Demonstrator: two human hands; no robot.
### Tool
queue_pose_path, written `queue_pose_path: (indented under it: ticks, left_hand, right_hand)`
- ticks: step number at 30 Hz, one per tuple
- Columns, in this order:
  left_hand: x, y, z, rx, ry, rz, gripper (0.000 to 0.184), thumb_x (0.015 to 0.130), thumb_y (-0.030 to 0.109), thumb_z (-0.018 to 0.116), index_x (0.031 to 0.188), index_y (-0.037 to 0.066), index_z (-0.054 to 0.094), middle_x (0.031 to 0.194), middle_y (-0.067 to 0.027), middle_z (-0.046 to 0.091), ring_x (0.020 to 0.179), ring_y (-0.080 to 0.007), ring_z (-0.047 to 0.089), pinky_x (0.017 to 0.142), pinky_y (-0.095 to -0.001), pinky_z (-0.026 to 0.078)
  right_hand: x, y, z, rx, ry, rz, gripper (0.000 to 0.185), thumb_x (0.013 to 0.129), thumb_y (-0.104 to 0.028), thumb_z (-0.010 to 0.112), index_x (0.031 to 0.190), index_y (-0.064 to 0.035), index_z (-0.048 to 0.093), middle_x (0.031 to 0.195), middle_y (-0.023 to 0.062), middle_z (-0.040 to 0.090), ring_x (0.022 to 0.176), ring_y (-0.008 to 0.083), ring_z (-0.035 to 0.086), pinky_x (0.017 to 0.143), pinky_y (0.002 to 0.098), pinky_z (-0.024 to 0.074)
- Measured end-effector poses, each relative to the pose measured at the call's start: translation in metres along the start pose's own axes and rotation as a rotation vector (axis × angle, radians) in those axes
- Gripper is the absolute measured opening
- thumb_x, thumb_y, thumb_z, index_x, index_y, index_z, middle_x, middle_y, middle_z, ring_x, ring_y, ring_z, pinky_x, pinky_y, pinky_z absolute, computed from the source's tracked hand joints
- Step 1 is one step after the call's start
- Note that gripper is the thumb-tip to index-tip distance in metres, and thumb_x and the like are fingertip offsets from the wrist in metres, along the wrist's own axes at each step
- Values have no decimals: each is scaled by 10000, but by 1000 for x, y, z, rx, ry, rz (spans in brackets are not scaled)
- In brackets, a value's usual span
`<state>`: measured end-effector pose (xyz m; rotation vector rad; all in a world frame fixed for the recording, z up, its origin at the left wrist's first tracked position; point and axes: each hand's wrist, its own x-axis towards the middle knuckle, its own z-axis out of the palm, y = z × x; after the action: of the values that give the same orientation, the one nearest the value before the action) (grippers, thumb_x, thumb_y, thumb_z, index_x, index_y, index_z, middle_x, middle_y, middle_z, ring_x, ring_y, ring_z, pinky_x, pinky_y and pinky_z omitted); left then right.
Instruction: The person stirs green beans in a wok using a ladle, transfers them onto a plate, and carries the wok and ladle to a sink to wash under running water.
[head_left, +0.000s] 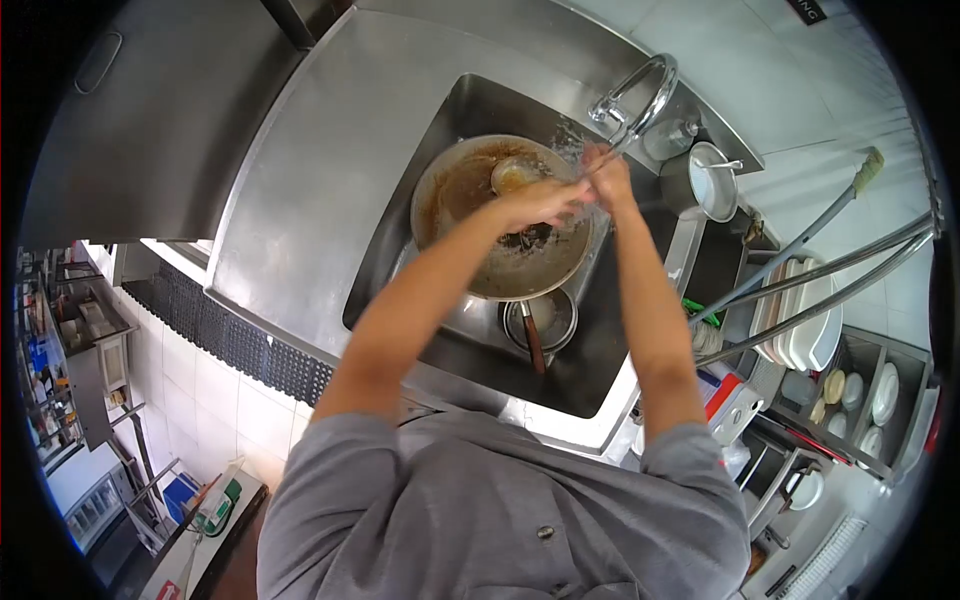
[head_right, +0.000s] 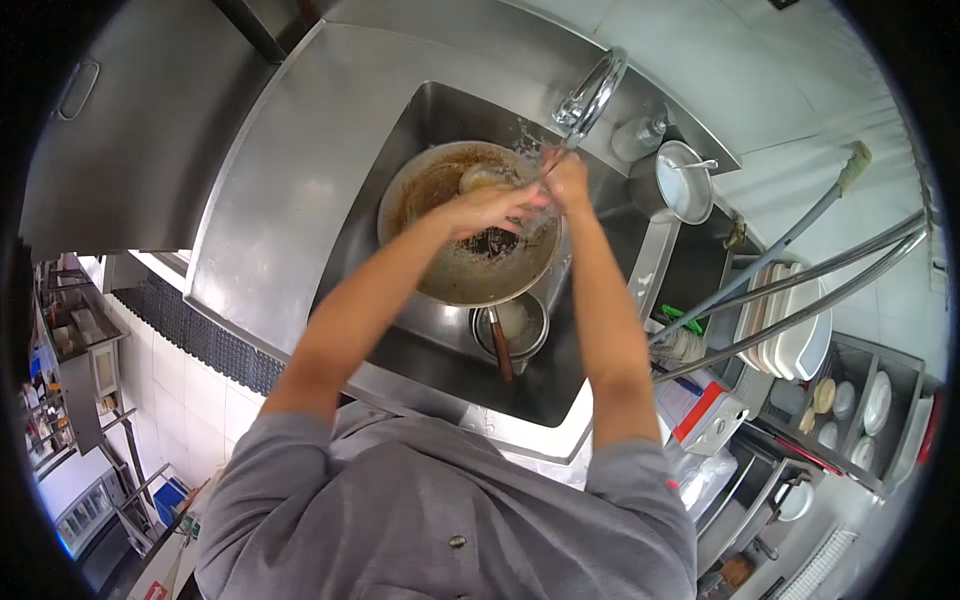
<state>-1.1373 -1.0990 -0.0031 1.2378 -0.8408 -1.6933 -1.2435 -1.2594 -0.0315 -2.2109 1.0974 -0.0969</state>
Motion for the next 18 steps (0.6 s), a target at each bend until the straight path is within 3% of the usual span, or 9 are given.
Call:
queue_pose_path:
  ticks: [1,3,7,8,10,12,15,17,18]
  left_hand:
    - [-12,-10,-23,444,75,123,507,962,473,400,1181,70,617,1249,-96,570,1109,-198,532,940,-342,425]
    - [-82,1,-54,598,487,220,423,960,375,454,1090,21,645,1086,-146,642,1030,-202,595,924,-317,433]
    - [-255,-21,-117,420,1086,101,350,967,270,452,1135,14,621,1049,-95,662,992,-199,607,893,-321,457]
    - [-302,-38,-127,358,1192,229,354,969,271,465,1121,-9,621,1021,-105,665,961,-187,618,859,-297,472]
    - [-386,-72,-115,353,1552,143,342,968,258,487,1072,-35,630,983,-106,661,864,-136,614,783,-253,484]
    - [-471,-155,-111,141,1718,147,373,972,287,482,1080,-34,638,950,-96,660,797,-112,569,733,-244,467]
    - [-562,-268,-41,62,1809,-418,694,937,573,356,1002,-44,667,865,-119,666,742,-178,605,680,-275,475]
    - [-596,-360,22,-341,1820,-544,711,918,624,329,1098,-1,617,785,-99,638,617,-154,569,539,-273,453]
    - [-605,-397,58,-558,1789,-621,612,934,576,364,1059,17,578,691,-66,586,515,-127,525,419,-238,386]
  right_hand:
    - [-5,0,0,-3,-10,-1,345,897,-315,485,1039,-56,663,1008,104,664,1005,249,596,915,356,421]
    - [-12,-14,-5,-389,-667,-319,273,857,-222,520,999,-37,662,990,122,665,971,242,608,869,363,451]
    - [4,-46,1,400,-414,-356,290,850,-182,540,1063,-29,663,951,114,685,922,190,624,833,312,479]
    - [12,-45,2,397,-423,-364,290,850,-182,540,1063,-29,663,951,114,685,922,190,624,833,312,479]
    - [24,-48,-1,-681,-586,-356,272,834,-229,579,972,-11,664,913,97,688,872,206,626,783,327,486]
    - [25,-34,-17,-206,-762,-360,295,856,-253,560,957,5,660,843,134,676,806,227,635,737,360,498]
    - [55,46,-18,372,-149,-27,241,844,-189,529,885,5,665,833,139,673,763,229,621,718,350,480]
    - [82,88,-3,-397,587,165,169,834,-176,528,834,-65,655,730,97,631,671,224,588,654,369,478]
    - [84,67,-5,-394,583,145,169,834,-176,528,834,-65,655,730,97,631,671,224,588,654,369,478]
